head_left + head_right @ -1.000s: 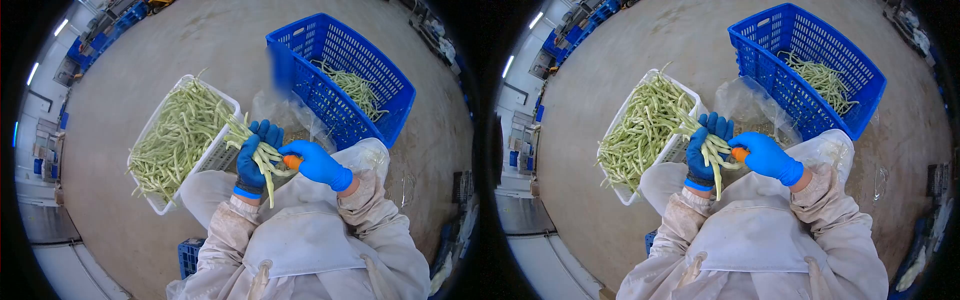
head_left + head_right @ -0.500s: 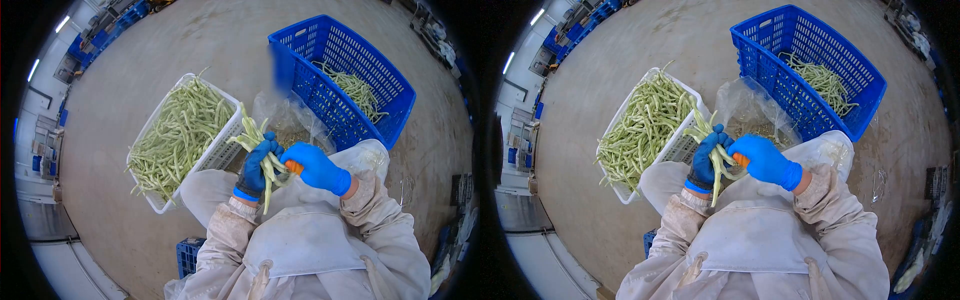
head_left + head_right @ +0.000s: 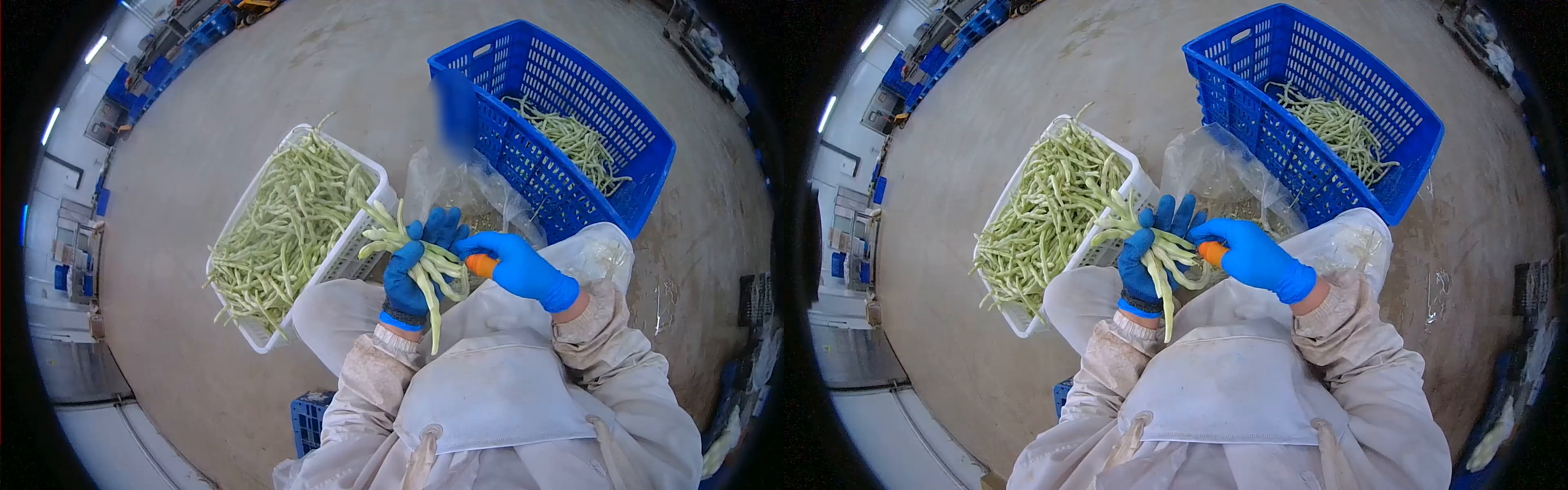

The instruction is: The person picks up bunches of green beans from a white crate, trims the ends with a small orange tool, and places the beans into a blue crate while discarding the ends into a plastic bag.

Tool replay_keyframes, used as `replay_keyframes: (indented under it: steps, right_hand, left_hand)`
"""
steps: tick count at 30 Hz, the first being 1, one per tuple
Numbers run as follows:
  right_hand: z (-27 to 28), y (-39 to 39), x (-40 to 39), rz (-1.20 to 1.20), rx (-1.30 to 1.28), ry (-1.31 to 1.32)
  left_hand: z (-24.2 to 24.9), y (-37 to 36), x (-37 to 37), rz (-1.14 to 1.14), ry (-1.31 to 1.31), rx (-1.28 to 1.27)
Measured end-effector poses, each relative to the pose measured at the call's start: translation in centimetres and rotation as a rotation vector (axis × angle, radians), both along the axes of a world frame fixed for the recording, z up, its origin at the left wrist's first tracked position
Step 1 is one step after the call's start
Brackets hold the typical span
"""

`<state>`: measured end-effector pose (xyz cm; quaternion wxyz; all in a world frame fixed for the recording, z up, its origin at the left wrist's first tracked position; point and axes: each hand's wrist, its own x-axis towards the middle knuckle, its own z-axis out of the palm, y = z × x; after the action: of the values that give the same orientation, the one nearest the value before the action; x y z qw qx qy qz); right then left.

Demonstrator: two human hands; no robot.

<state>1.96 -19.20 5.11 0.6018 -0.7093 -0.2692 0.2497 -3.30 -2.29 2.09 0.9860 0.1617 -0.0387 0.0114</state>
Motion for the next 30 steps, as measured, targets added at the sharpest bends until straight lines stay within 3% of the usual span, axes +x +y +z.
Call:
replay_keyframes:
  steps: [6, 9, 16, 20, 21, 22, 23, 25, 28, 30]
  right_hand:
    - [-1.7, 0.5, 0.1, 0.015, -0.001, -0.213]
    - [-0.5, 0.3, -0.1, -0.022, -0.063, -0.12]
    - [2.5, -1.2, 1.1, -0.162, -0.221, -0.221]
    - [3.8, -4.9, 5.8, -0.508, -0.164, -0.65]
    - [5.1, -6.2, 7.3, -0.686, -0.257, -0.553]
    - [5.1, -8.3, 9.4, -0.789, -0.358, -0.802]
    - [5.0, -9.3, 10.2, -0.79, -0.36, -0.803]
    - [4.8, -10.0, 11.4, -0.833, -0.465, -1.298]
    - [5.2, -4.1, 5.2, -0.276, -0.19, -0.398]
    - [3.8, -0.8, 1.5, -0.049, -0.15, -0.423]
  left_hand:
    - [0.3, -0.1, -0.2, 0.022, -0.034, 0.014]
    - [-0.3, 0.7, -0.4, -0.024, 0.017, 0.062]
    - [-0.5, 0.6, -0.1, -0.039, 0.291, -0.05]
    - [-1.0, 0.9, 0.0, 0.041, 0.161, -0.152]
    - [-0.9, 0.9, 0.0, 0.041, 0.162, -0.152]
    - [-0.8, 0.9, 0.1, 0.024, 0.122, -0.168]
    - [-0.6, 0.8, 0.1, 0.006, 0.083, -0.185]
    - [-0.1, 0.4, 0.2, -0.001, 0.065, -0.174]
    - [0.2, -0.4, 0.3, -0.012, 0.06, -0.161]
    - [0.1, -0.9, 0.3, -0.015, 0.061, -0.157]
